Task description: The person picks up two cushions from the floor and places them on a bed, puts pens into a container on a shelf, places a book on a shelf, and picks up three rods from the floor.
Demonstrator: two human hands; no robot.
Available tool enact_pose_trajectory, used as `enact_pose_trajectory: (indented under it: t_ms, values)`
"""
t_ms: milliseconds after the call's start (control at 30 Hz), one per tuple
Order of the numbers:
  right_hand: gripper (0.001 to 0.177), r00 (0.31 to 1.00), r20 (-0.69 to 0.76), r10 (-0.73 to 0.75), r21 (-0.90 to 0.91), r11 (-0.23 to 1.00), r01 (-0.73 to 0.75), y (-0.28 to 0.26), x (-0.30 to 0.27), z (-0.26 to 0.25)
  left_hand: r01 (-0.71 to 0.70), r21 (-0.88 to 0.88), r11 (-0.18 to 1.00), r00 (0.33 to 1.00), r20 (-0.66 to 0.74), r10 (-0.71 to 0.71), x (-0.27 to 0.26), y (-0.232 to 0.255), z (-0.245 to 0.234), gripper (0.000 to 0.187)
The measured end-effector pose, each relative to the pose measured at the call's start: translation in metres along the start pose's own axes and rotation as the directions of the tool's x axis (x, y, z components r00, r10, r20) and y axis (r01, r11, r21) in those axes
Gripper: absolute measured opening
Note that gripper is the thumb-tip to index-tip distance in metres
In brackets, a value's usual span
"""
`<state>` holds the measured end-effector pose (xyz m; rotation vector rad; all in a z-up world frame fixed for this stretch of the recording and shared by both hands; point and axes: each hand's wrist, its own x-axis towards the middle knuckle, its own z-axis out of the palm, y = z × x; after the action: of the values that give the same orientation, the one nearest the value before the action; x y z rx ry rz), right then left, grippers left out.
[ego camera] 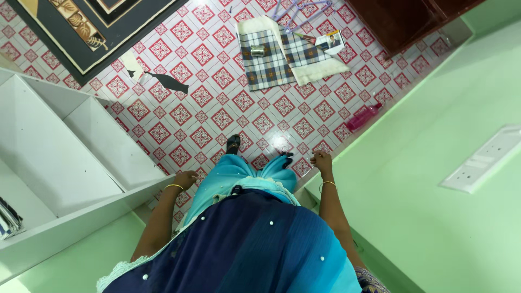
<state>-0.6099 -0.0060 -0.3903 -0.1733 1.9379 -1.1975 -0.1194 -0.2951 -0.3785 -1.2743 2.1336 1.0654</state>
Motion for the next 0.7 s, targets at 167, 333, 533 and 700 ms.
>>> enact_pose_trajectory:
  t_ms: [167, 333, 533, 700]
  values:
    - [0.026, 0.986, 0.167, 0.021, -0.087, 0.996, -0.007, -0.050, 0.025, 0.094, 0.064, -0.084, 0.994, 0.997, 0.036, -0.062, 0.050, -0.071, -0.002, 0.034]
    - [0.031, 0.933, 0.280, 0.225, -0.380, 0.919, -0.107, -0.063, 0.051, 0.150, 0.052, -0.489, 0.871, 0.994, -0.055, -0.090, 0.099, -0.095, -0.060, 0.033]
    - [0.032, 0.971, 0.168, 0.171, -0.417, 0.905, -0.087, -0.146, 0.083, 0.180, 0.069, -0.618, 0.783, 0.977, -0.119, -0.180, 0.132, -0.104, -0.165, 0.034]
    - [0.031, 0.975, 0.195, 0.107, -0.459, 0.889, -0.006, -0.223, 0.130, 0.221, 0.197, -0.501, 0.843, 0.952, -0.106, -0.285, 0.172, -0.107, -0.215, 0.034]
